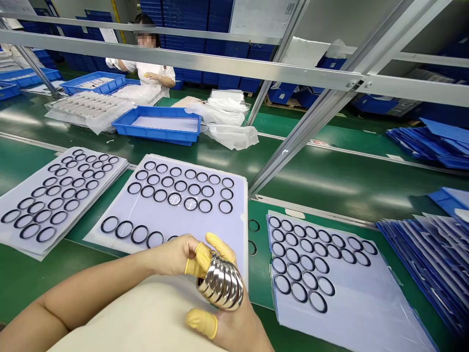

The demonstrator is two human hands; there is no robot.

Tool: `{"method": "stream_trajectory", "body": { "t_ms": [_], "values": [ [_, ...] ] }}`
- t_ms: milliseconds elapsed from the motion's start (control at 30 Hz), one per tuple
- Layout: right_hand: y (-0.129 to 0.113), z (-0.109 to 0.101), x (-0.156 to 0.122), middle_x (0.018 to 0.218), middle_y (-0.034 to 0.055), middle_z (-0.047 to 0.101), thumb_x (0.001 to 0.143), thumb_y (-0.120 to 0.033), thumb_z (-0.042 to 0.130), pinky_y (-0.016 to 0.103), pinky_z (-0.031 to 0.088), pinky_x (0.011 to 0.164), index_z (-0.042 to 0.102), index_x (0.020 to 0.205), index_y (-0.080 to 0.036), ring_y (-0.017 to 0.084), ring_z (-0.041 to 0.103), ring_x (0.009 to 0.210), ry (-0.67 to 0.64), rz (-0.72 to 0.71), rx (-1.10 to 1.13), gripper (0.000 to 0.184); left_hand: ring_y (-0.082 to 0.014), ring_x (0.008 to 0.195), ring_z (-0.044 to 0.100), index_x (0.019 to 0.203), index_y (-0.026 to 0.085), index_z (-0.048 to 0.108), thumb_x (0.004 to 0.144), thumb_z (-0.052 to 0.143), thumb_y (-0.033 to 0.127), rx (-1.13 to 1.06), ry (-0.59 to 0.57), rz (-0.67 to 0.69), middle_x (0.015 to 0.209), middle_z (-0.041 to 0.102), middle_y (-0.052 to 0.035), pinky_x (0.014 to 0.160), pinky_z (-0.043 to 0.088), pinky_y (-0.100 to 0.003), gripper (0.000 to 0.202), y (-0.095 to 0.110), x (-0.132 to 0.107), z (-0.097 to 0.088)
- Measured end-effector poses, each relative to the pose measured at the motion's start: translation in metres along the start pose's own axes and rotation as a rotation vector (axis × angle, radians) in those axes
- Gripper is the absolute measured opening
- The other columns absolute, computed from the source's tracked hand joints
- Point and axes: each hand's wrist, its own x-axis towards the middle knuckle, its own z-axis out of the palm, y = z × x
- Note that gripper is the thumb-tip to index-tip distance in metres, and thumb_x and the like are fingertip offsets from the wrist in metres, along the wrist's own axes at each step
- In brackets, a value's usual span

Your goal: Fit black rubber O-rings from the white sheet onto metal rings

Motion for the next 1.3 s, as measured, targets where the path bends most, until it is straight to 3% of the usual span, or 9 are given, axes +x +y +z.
{"method": "stream_trajectory", "body": {
  "t_ms": [133,267,367,533,633,733,867,1000,1300],
  "values": [
    [0.002,0.000,-0.001,0.150,0.0082,0.034,0.079,-0.047,0.066,0.051,0.031,0.110,0.044,0.138,-0.031,0.035,0.028,0.139,-0.078,0.081,0.202,0.065,-0.0147,0.075,0.061,0.067,0.013,0.068,0.075,0.073,0.037,0.222,-0.005,0.194,0.079,0.069,-0.0052,0.072,0.050,-0.026,0.025,0.004,-0.003,0.000],
    [0.006,0.002,-0.005,0.146,0.0157,0.041,0.075,-0.060,0.063,0.053,0.033,0.108,0.035,0.142,-0.024,0.035,0.037,0.135,-0.082,0.191,0.545,0.081,-0.0160,0.083,0.065,0.073,0.016,0.072,0.086,0.061,0.033,0.584,0.021,0.375,0.087,0.072,-0.0086,0.076,0.051,-0.024,0.024,0.012,-0.010,0.002],
    [0.011,0.003,-0.008,0.143,0.0177,0.044,0.070,-0.059,0.068,0.054,0.036,0.105,0.044,0.137,-0.023,0.036,0.040,0.133,-0.061,0.215,0.639,0.079,-0.0159,0.086,0.067,0.077,0.017,0.073,0.089,0.057,0.030,0.738,0.046,0.446,0.094,0.072,-0.0094,0.079,0.051,-0.023,0.024,0.013,-0.014,0.004],
    [0.020,0.008,-0.010,0.104,0.0149,0.068,0.068,-0.058,0.069,0.051,0.046,0.093,0.067,0.102,-0.024,0.035,0.062,0.103,-0.027,0.246,0.734,0.048,-0.0171,0.095,0.067,0.084,0.017,0.074,0.091,0.053,0.021,0.905,0.058,0.536,0.098,0.072,-0.0098,0.087,0.049,-0.024,0.022,0.011,-0.019,0.008],
    [0.019,0.012,-0.009,0.090,0.0116,0.071,0.065,-0.057,0.070,0.050,0.049,0.087,0.070,0.082,-0.024,0.034,0.065,0.093,0.038,0.305,0.876,0.037,-0.0190,0.102,0.064,0.090,0.018,0.073,0.091,0.051,0.021,0.832,0.072,0.500,0.103,0.071,-0.0104,0.089,0.049,-0.028,0.022,0.011,-0.021,0.009],
    [0.017,0.015,-0.007,0.097,0.0101,0.072,0.066,-0.055,0.071,0.052,0.047,0.089,0.070,0.092,-0.025,0.034,0.063,0.099,0.169,0.353,0.975,0.039,-0.0187,0.098,0.064,0.089,0.017,0.073,0.089,0.055,0.024,0.683,0.148,0.388,0.099,0.070,-0.0096,0.087,0.050,-0.029,0.019,0.010,-0.022,0.007],
    [0.014,0.012,-0.007,0.097,0.0064,0.073,0.074,-0.050,0.068,0.050,0.047,0.090,0.072,0.092,-0.028,0.032,0.062,0.101,0.253,0.323,0.898,0.029,-0.0131,0.074,0.060,0.076,0.015,0.072,0.083,0.063,0.031,0.499,0.190,0.283,0.077,0.066,-0.0047,0.072,0.049,-0.023,0.020,0.007,-0.019,0.002],
    [0.009,0.008,-0.007,0.098,0.0070,0.073,0.076,-0.047,0.069,0.047,0.047,0.090,0.075,0.085,-0.026,0.032,0.062,0.101,0.216,0.290,0.810,0.024,-0.0112,0.067,0.055,0.069,0.013,0.068,0.080,0.067,0.037,0.355,0.176,0.207,0.071,0.060,-0.0027,0.065,0.047,-0.022,0.026,0.001,-0.015,-0.001],
    [0.008,0.011,-0.009,0.094,0.0055,0.072,0.078,-0.038,0.071,0.043,0.049,0.087,0.076,0.087,-0.025,0.028,0.063,0.093,0.260,0.344,0.794,0.016,-0.0121,0.071,0.056,0.073,0.013,0.069,0.083,0.063,0.031,0.451,0.197,0.265,0.072,0.062,-0.0033,0.068,0.047,-0.023,0.021,-0.005,-0.012,0.000]
  ]
}}
